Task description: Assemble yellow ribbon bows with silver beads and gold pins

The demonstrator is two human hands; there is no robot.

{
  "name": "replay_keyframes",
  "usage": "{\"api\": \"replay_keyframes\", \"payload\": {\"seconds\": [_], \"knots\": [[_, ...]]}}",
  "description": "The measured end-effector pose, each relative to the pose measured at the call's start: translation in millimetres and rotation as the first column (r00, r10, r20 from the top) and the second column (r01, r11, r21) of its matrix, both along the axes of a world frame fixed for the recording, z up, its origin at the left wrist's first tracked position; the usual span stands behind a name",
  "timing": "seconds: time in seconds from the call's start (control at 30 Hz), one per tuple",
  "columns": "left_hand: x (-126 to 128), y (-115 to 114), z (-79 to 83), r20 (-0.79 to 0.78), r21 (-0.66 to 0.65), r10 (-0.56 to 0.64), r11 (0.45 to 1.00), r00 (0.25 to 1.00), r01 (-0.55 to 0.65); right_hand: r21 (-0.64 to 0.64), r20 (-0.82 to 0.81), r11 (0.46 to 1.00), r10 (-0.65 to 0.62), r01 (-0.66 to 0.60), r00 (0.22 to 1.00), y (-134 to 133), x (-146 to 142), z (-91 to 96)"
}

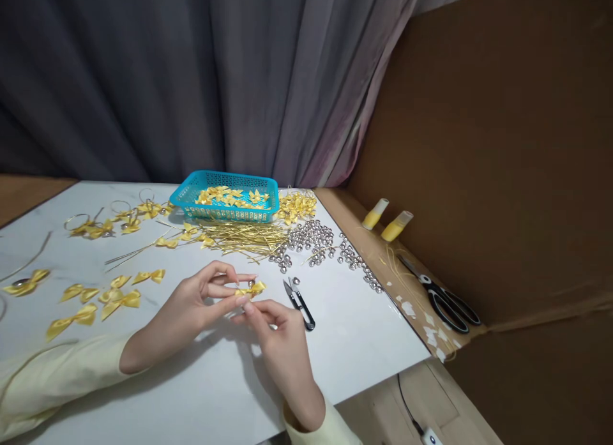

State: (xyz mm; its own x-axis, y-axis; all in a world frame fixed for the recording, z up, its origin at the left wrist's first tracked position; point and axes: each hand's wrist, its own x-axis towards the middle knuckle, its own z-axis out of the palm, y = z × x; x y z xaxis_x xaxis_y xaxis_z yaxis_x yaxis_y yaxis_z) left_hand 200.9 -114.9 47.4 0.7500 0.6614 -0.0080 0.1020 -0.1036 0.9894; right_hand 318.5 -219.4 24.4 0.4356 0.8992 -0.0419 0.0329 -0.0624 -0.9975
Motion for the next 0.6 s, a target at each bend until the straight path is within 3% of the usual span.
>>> {"api": "replay_keyframes", "payload": {"seconds": [0.17,0.37,0.5,0.6], "knots": [[0.8,-1.1,1.1,-0.005,-0.116,-0.018,0.993,1.000,0.017,0.070,0.318,0.997,-0.049,0.028,0.947,0.2,-7.2,1.4],[1.3,-1.4,-1.7,-0.001,-0.159,-0.009,0.987,1.000,0.009,0.085,0.402,0.996,-0.040,0.006,0.915,1.7,-8.4,-2.2],[-0.6,1.0,-4.9,0.043,-0.064,-0.014,0.998,0.999,0.017,0.014,0.284,0.999,-0.037,0.035,0.958,3.6,-5.3,-1.5],[-1.7,3.2,-5.1,0.049,0.017,-0.006,1.000,0.999,0.005,-0.025,-0.073,1.000,-0.013,0.011,0.997,4.7,-1.0,1.5]]}}
